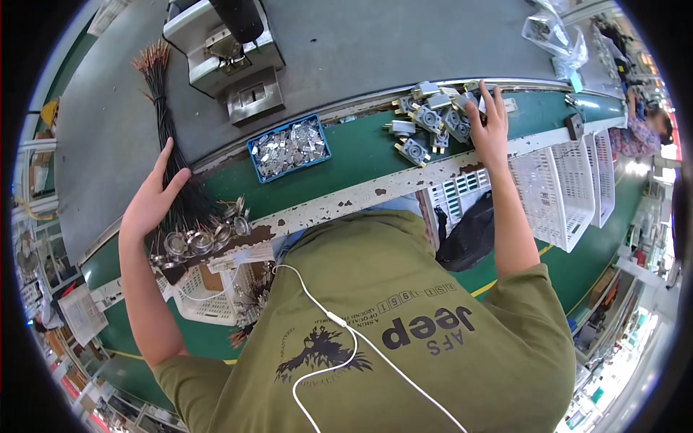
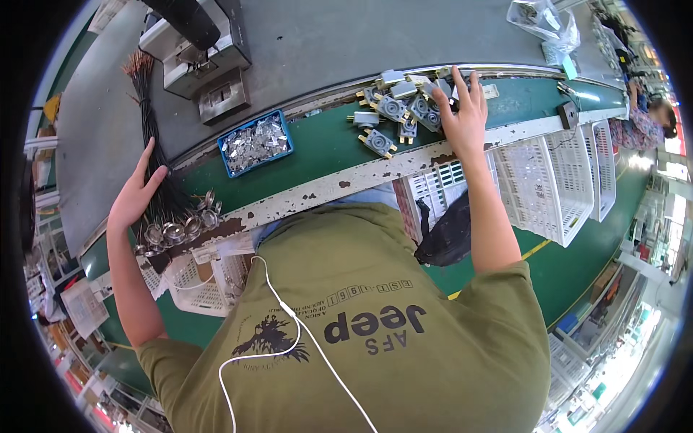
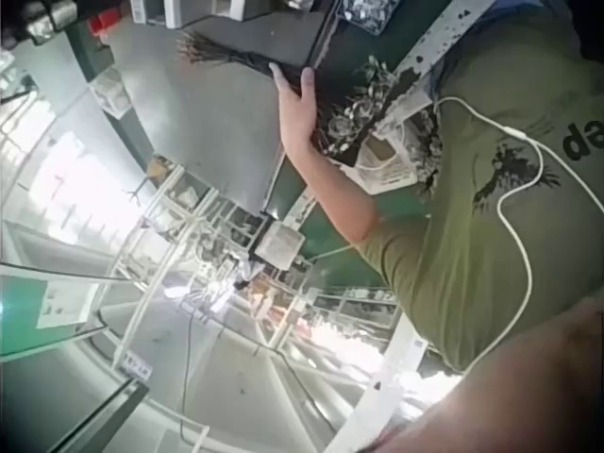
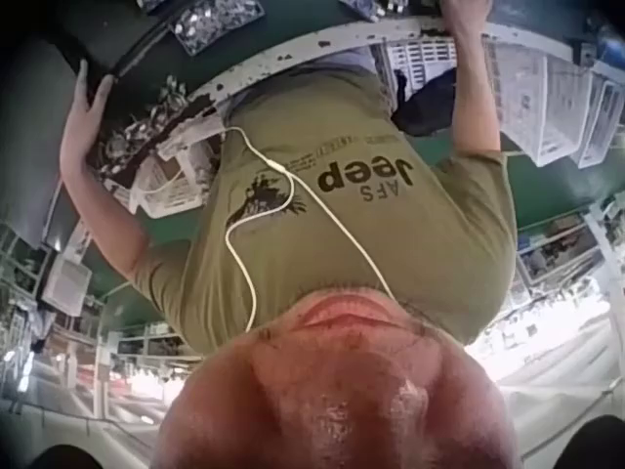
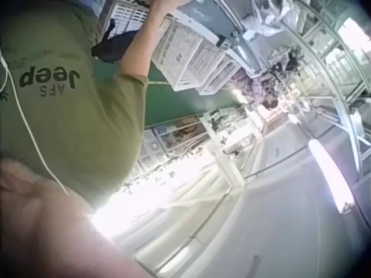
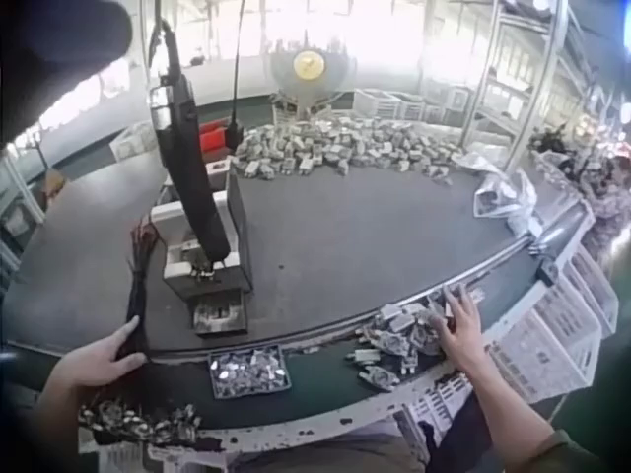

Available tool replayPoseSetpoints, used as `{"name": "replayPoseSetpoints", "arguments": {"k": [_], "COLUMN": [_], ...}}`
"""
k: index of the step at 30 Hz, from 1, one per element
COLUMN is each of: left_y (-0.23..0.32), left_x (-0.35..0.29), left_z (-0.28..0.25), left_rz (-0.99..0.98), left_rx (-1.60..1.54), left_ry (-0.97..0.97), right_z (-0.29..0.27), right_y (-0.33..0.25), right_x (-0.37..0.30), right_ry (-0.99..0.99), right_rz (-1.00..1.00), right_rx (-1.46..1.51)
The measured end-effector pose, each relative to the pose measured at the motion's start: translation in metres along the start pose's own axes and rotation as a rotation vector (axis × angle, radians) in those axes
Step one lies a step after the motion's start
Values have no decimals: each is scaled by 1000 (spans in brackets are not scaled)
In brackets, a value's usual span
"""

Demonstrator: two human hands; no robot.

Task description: Assembling electrical wiring harnesses by connecting wires to components and securing them using a powered screwdriver at a factory station.

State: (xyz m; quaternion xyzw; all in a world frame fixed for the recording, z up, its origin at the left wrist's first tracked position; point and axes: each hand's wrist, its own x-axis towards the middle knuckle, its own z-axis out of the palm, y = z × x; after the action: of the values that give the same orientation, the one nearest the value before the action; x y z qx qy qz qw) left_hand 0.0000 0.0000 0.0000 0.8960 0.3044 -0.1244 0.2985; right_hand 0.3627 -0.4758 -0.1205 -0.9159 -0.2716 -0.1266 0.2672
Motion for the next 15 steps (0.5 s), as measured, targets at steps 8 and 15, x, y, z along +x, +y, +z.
{"name": "replayPoseSetpoints", "arguments": {"k": [8, 15], "left_y": [7, -10], "left_x": [0, 1], "left_z": [-8, 2], "left_rz": [-25, 25], "left_rx": [-21, -70], "left_ry": [8, -7], "right_z": [28, 28], "right_y": [-65, -103], "right_x": [-14, -25], "right_ry": [115, 119], "right_rz": [60, 35], "right_rx": [-65, 38]}}
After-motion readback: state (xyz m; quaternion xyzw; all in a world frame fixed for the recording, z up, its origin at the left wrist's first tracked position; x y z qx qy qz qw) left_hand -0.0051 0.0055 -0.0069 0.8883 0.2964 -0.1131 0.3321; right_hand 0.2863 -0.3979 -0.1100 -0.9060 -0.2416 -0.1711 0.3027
